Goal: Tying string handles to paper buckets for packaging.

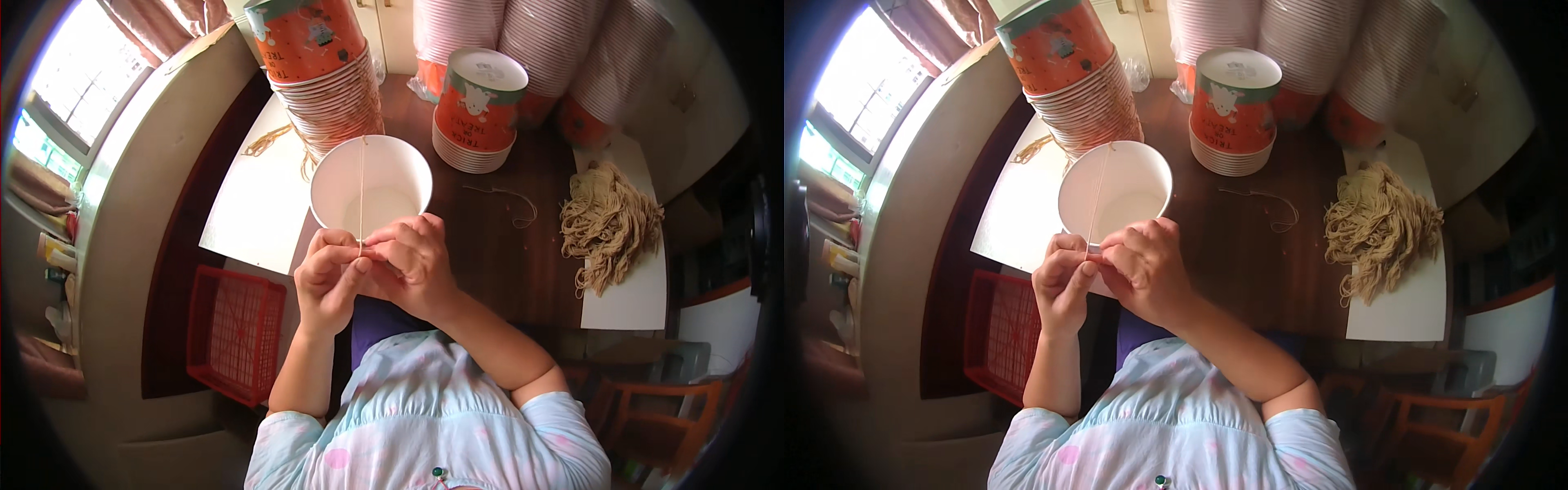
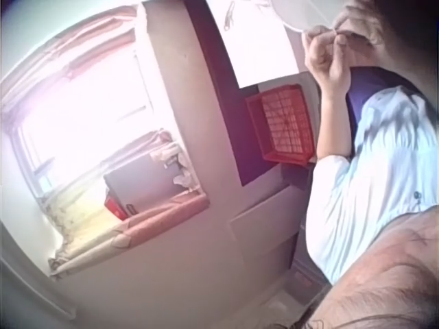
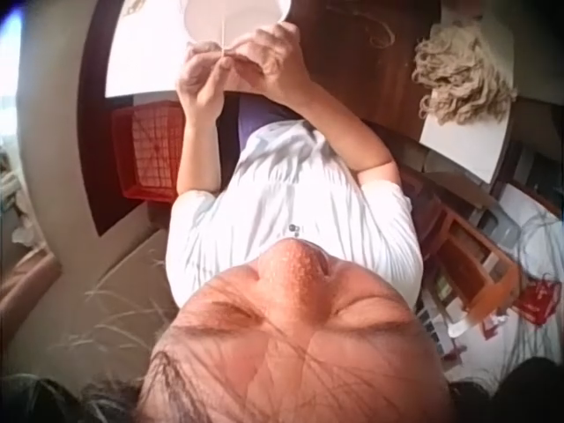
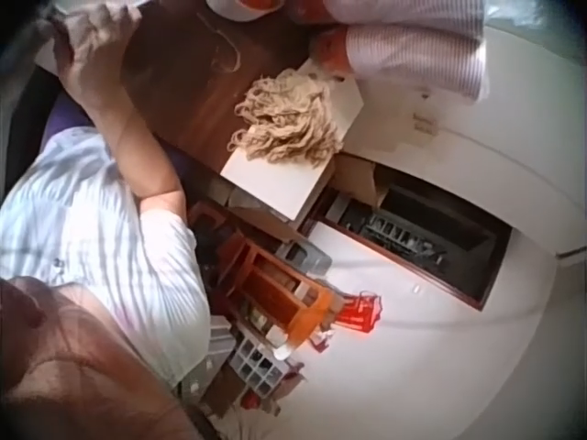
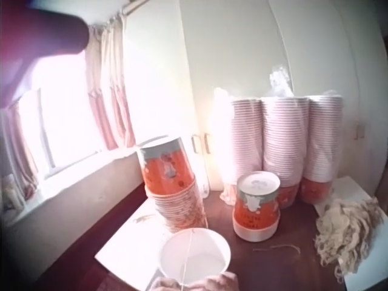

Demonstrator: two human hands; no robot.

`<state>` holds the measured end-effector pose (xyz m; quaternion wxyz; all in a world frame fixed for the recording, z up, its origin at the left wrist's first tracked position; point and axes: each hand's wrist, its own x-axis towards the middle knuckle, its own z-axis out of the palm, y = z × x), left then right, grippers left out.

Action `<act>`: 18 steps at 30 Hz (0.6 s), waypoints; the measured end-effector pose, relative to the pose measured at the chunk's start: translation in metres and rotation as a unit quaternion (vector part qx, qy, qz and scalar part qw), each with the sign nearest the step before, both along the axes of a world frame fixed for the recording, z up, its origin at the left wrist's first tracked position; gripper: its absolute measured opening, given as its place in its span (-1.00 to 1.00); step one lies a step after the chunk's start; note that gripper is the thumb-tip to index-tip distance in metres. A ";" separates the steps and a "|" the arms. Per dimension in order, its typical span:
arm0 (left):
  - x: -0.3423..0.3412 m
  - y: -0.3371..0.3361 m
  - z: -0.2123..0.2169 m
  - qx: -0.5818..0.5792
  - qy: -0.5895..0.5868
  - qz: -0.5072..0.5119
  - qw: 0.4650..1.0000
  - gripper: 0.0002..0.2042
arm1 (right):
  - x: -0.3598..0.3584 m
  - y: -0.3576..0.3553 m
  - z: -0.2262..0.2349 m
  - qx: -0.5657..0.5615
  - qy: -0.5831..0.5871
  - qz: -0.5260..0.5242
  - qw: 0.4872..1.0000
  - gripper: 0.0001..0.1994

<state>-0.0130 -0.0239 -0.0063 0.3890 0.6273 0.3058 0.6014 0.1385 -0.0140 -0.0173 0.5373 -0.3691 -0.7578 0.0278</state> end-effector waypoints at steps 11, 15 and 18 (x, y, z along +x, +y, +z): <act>-0.013 0.012 0.000 -0.073 -0.299 -0.210 0.928 -0.93 | 0.002 0.000 0.011 -0.071 -0.145 -0.059 0.985 -0.92; -0.020 0.021 -0.002 -0.054 -0.246 -0.267 0.930 -0.92 | 0.024 0.015 0.041 -0.102 -0.122 0.084 0.984 -0.69; -0.032 0.024 -0.010 -0.038 -0.211 -0.272 0.938 -0.91 | 0.054 0.044 0.077 -0.206 -0.073 0.027 0.975 -0.66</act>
